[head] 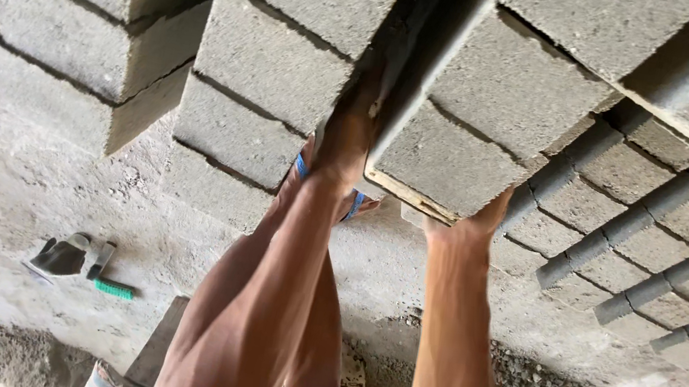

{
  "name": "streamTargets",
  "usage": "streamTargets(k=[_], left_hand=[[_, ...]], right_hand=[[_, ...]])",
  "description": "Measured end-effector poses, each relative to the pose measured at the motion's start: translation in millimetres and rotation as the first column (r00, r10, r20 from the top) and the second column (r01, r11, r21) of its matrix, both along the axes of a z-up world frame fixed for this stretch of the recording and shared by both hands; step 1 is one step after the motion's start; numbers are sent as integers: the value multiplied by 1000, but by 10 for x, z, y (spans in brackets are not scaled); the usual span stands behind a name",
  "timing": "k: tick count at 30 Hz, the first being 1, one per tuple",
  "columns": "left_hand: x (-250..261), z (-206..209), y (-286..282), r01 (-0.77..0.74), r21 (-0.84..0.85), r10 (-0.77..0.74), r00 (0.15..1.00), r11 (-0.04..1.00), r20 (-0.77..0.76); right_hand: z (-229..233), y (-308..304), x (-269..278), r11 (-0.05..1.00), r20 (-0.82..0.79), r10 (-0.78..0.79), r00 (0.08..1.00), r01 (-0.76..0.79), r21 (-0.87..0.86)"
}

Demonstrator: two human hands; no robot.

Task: The person scoops wet concrete into a rectangular mold, levels the surface with a trowel, and compacts the mixture. They then flip the mold to release the formed brick onto a drying area and repeat the process.

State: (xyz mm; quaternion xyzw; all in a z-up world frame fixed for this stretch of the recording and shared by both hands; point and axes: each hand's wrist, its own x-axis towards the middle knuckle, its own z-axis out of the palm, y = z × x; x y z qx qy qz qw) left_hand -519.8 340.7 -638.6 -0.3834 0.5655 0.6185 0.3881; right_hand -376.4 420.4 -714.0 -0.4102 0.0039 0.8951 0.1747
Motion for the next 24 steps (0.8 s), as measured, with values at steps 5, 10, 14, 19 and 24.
streamTargets(k=[5, 10, 14, 19, 24], left_hand=[[676, -683, -379, 121, 32, -108, 958, 992, -266], [667, 918, -763, 268, 47, -248, 936, 962, -248], [905, 2203, -1450, 776, -354, -789, 283, 523, -546], [891, 3646, -954, 898, -154, -774, 257, 413, -578], [1382, 4287, -796, 883, -172, -670, 191, 436, -718]], right_hand=[[0, -229, 192, 999, 28, -42, 999, 42, 7], [1605, -623, 181, 922, 301, 300, 905, -355, 152], [3205, -834, 561, 943, 473, 300, 829, -332, -18], [4416, -639, 975, 835, 566, 301, 767, -498, 232], [5752, -842, 1803, 754, 841, -13, 541, -547, 364]])
